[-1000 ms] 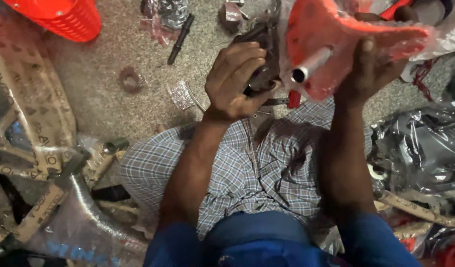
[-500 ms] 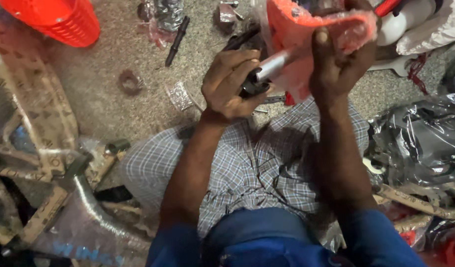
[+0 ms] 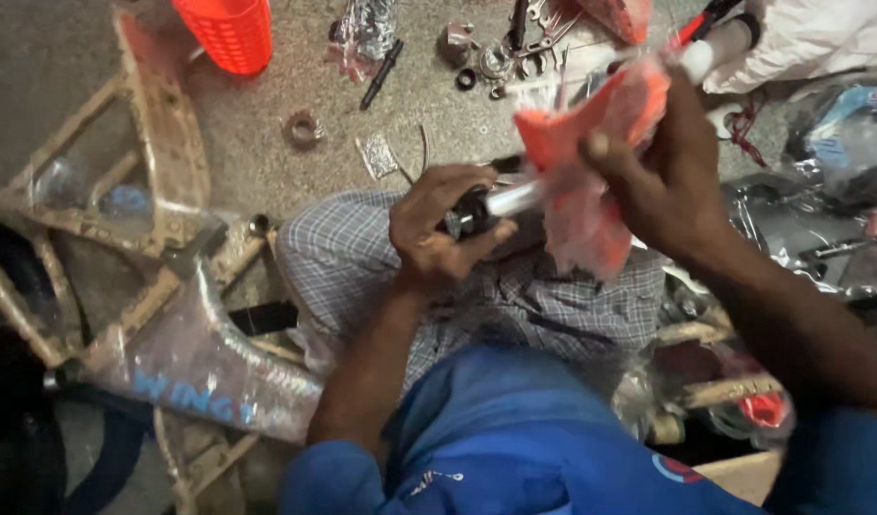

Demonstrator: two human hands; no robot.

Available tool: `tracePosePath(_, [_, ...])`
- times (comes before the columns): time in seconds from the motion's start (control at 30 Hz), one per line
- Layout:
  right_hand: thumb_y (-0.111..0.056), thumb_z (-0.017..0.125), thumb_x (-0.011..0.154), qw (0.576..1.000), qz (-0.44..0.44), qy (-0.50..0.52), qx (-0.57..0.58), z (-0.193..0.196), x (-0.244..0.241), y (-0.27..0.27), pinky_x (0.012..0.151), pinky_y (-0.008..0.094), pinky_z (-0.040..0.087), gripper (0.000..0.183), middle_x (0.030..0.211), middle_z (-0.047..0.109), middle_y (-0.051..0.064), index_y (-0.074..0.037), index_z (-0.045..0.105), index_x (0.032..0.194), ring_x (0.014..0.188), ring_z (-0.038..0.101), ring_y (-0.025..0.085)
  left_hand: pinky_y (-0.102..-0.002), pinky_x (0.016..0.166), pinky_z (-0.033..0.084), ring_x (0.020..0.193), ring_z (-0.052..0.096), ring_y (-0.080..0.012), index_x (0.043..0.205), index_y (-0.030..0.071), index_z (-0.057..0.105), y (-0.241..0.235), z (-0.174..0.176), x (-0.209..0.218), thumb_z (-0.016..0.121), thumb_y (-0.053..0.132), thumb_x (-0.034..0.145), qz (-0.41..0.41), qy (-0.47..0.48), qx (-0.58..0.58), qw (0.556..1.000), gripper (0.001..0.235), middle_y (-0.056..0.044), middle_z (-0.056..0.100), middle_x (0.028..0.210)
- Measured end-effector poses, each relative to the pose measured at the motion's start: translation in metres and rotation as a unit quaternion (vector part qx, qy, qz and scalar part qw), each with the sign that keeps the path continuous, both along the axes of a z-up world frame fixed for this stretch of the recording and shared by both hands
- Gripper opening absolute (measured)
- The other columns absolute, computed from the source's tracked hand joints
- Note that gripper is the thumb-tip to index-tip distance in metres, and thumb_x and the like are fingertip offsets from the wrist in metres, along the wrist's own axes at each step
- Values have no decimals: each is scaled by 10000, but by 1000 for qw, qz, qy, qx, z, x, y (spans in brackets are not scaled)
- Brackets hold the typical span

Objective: The person sits on the floor and assembles a bicycle seat post. They insert a metal tube into the orange seat base, secure it with a bolt and nut, and tighten the connection using a red screwdriver. The person then attaches a black cable to the assembly.

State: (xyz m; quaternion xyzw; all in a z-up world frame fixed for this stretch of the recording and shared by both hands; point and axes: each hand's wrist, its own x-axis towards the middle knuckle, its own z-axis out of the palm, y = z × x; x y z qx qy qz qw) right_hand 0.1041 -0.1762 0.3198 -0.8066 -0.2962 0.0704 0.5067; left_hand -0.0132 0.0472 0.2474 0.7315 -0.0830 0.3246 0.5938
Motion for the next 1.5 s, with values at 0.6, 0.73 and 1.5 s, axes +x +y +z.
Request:
tracePosePath(0.6, [-176,655,912,894,-82,362,252,-83,-57,-74,886,322,536,483,1113,643,97,9,525,1340,1005,641,190,-308,1032,543,1131,683,-162,1245,8,685,-68,-44,-22,826,298,899,-205,204,-243,926,473,-77,721,1192])
tracePosePath(0.73, [-115,717,866,908,-97,309,267,-99,-68,-68,917,345,553,560,1172,631,99,-27,468,1359,1062,643,194,-317,1052,539,1144,698,-167,1256,-10,718,-62,-86,-13,853,266,889,-230,243,-213,918,478,-109,751,1199])
tracePosePath(1.5, [-298,777,898,965,90,181,168,-87,-25,7,990,440,534,588,1139,652,137,-23,516,1348,1049,659,269,-414,1000,570,1161,694,-268,1127,20,717,-16,-46,-20,870,202,824,-110,81,-110,984,385,-131,685,1253])
